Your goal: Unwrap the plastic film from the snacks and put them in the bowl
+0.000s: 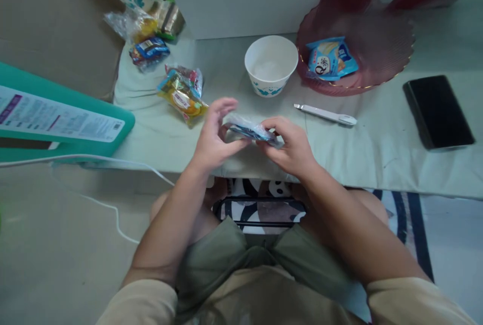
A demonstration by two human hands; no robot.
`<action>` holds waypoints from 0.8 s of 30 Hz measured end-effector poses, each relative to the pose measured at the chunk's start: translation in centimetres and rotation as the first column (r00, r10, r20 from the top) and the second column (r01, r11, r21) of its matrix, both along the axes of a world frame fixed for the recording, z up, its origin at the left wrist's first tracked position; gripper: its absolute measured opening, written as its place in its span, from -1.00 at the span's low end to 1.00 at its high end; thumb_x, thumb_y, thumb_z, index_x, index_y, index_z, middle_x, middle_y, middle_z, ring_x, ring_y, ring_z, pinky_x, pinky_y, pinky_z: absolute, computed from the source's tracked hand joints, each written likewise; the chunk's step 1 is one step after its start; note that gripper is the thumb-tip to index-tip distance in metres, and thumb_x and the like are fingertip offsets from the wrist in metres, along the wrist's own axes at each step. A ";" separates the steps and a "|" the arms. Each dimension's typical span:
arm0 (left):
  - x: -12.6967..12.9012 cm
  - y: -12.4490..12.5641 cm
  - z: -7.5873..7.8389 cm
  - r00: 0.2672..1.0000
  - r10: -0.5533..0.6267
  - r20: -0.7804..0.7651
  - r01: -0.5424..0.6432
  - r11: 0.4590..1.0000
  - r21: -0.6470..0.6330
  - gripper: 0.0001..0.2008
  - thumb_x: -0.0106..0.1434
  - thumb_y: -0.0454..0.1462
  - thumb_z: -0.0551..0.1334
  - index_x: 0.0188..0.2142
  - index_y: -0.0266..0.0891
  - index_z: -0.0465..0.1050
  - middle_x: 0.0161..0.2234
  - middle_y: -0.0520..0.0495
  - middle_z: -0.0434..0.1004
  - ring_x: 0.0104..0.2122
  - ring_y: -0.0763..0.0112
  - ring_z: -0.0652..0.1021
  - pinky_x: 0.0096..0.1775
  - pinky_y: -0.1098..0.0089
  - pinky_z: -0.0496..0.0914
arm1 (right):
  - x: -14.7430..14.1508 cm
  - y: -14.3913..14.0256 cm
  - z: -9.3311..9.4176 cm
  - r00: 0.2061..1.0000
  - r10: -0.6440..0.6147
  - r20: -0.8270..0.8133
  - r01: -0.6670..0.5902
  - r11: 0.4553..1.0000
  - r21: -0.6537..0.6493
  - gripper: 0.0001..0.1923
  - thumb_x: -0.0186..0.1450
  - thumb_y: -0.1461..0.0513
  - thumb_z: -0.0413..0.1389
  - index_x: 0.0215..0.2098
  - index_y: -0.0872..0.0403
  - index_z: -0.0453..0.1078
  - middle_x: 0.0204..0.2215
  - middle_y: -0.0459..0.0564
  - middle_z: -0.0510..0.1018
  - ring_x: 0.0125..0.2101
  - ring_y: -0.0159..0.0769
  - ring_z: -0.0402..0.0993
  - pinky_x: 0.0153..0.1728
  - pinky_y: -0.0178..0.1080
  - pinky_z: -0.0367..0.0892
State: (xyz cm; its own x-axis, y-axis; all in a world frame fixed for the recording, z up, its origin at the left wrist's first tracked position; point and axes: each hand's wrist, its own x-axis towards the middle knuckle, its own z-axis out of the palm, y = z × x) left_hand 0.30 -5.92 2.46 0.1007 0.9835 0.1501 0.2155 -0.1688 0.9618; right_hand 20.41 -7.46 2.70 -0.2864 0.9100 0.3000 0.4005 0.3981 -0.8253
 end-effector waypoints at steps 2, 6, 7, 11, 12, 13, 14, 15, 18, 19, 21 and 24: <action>0.5 -0.7 -1.1 0.990 0.101 0.099 -0.083 0.982 -0.169 -0.31 0.03 0.12 0.47 0.06 0.01 0.30 0.15 -0.13 0.45 0.15 0.16 0.52 0.02 0.25 0.53 | 0.0 -0.2 -0.3 0.995 -0.083 0.058 0.077 0.992 0.097 -0.83 0.24 0.27 0.10 -0.20 -0.02 0.45 -0.20 0.04 0.62 -0.16 -0.13 0.51 -0.09 -0.08 0.39; 1.4 -1.6 -1.6 0.920 0.036 0.389 0.169 0.861 -0.479 -0.46 0.21 0.17 0.23 0.04 -0.06 0.33 0.02 -0.16 0.55 -0.06 0.16 0.63 -0.14 0.18 0.60 | -0.5 -0.6 -1.1 0.977 -0.169 0.131 0.137 0.964 0.227 -0.79 0.29 0.31 0.05 -0.19 -0.05 0.48 -0.12 0.06 0.62 -0.08 -0.08 0.50 0.01 -0.01 0.37; 1.5 -1.7 -1.7 0.911 0.013 0.413 0.207 0.851 -0.483 -0.44 0.18 0.14 0.27 0.05 -0.07 0.34 0.01 -0.16 0.56 -0.07 0.15 0.63 -0.14 0.17 0.60 | -0.6 -0.6 -1.3 0.980 -0.134 0.150 0.098 0.970 0.224 -0.76 0.30 0.31 0.04 -0.16 -0.05 0.48 -0.10 0.06 0.62 -0.05 -0.08 0.50 0.03 -0.01 0.38; 0.8 -1.1 -2.1 0.957 0.034 0.289 0.089 0.911 -0.402 -0.39 0.07 -0.15 0.40 0.11 -0.10 0.31 0.05 -0.14 0.57 0.04 0.14 0.60 0.04 0.17 0.54 | -0.1 -0.3 -1.3 0.969 0.143 0.204 -0.175 0.973 0.151 -0.58 0.26 0.31 0.03 0.06 -0.05 0.45 0.11 0.08 0.57 0.12 -0.07 0.48 0.15 0.04 0.38; 0.2 -0.8 -2.2 0.968 0.053 0.244 0.044 0.925 -0.377 -0.38 0.06 -0.18 0.38 0.12 -0.11 0.31 0.08 -0.14 0.56 0.07 0.14 0.59 0.08 0.16 0.52 | 0.4 -0.1 -1.1 0.965 0.148 0.218 -0.181 0.974 0.137 -0.58 0.26 0.30 0.03 0.06 -0.04 0.44 0.11 0.09 0.57 0.13 -0.06 0.49 0.16 0.05 0.39; -0.5 -0.6 -2.2 0.978 0.065 0.199 0.009 0.937 -0.349 -0.37 0.05 -0.20 0.36 0.14 -0.11 0.30 0.10 -0.16 0.54 0.10 0.13 0.57 0.10 0.16 0.51 | 1.1 0.1 -1.0 0.965 0.098 0.245 -0.133 0.983 0.129 -0.61 0.27 0.29 0.04 0.05 -0.03 0.45 0.09 0.09 0.59 0.12 -0.05 0.50 0.16 0.06 0.38; -1.2 -0.4 -2.2 0.986 0.067 0.153 -0.015 0.948 -0.319 -0.34 0.03 -0.22 0.36 0.15 -0.12 0.30 0.12 -0.16 0.53 0.11 0.11 0.56 0.10 0.16 0.50 | 1.8 0.4 -0.9 0.959 0.002 0.285 -0.040 0.991 0.129 -0.65 0.28 0.27 0.05 0.02 -0.03 0.46 0.04 0.11 0.61 0.09 -0.03 0.51 0.15 0.07 0.38; -1.9 -0.2 -2.1 0.993 0.064 0.104 -0.031 0.957 -0.290 -0.32 0.02 -0.24 0.36 0.16 -0.12 0.31 0.12 -0.17 0.53 0.10 0.11 0.56 0.08 0.16 0.51 | 2.7 0.7 -0.9 0.935 -0.115 0.335 0.073 0.988 0.135 -0.68 0.29 0.25 0.05 0.00 -0.01 0.46 0.00 0.13 0.62 0.06 -0.01 0.52 0.14 0.09 0.37; -3.5 0.0 -1.8 0.998 0.058 -0.039 -0.066 0.965 -0.252 -0.32 0.04 -0.28 0.36 0.20 -0.08 0.32 -0.13 -0.08 0.60 -0.16 0.21 0.63 -0.12 0.22 0.55 | 5.0 1.4 -1.6 0.792 -0.369 0.487 0.323 0.929 0.178 -0.62 0.29 0.22 0.06 0.06 0.08 0.43 -0.02 0.25 0.60 0.05 0.09 0.50 0.13 0.14 0.33; -3.8 0.0 -1.8 0.994 0.072 -0.081 -0.090 0.964 -0.252 -0.35 0.08 -0.28 0.34 0.20 -0.06 0.32 -0.25 -0.03 0.59 -0.28 0.26 0.62 -0.19 0.24 0.55 | 5.6 1.5 -2.0 0.751 -0.397 0.528 0.353 0.917 0.188 -0.56 0.28 0.21 0.07 0.12 0.12 0.39 0.01 0.30 0.58 0.07 0.13 0.48 0.14 0.16 0.32; -4.0 0.0 -2.2 0.981 0.123 -0.148 -0.157 0.958 -0.240 -0.45 0.17 -0.27 0.32 0.17 -0.06 0.34 -0.41 0.04 0.50 -0.42 0.34 0.57 -0.25 0.27 0.53 | 6.6 1.6 -3.1 0.690 -0.416 0.592 0.374 0.906 0.200 -0.49 0.28 0.20 0.07 0.18 0.19 0.34 0.05 0.38 0.53 0.09 0.17 0.44 0.14 0.19 0.30; -3.7 0.1 -3.0 0.965 0.181 -0.191 -0.218 0.957 -0.191 -0.49 0.27 -0.19 0.30 0.19 -0.07 0.30 -0.34 0.00 0.52 -0.32 0.29 0.61 -0.15 0.22 0.55 | 7.7 1.5 -4.4 0.626 -0.445 0.641 0.405 0.887 0.220 -0.54 0.29 0.22 0.04 0.14 0.18 0.37 0.03 0.40 0.51 0.06 0.17 0.44 0.10 0.20 0.30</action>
State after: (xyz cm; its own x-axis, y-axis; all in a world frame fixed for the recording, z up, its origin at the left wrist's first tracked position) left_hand -3.44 -5.84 -0.53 -0.0949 0.9935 -0.0630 0.3871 0.0951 0.9171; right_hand 28.11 -6.00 -1.66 -0.0101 0.9714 0.2374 0.9620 0.0742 -0.2627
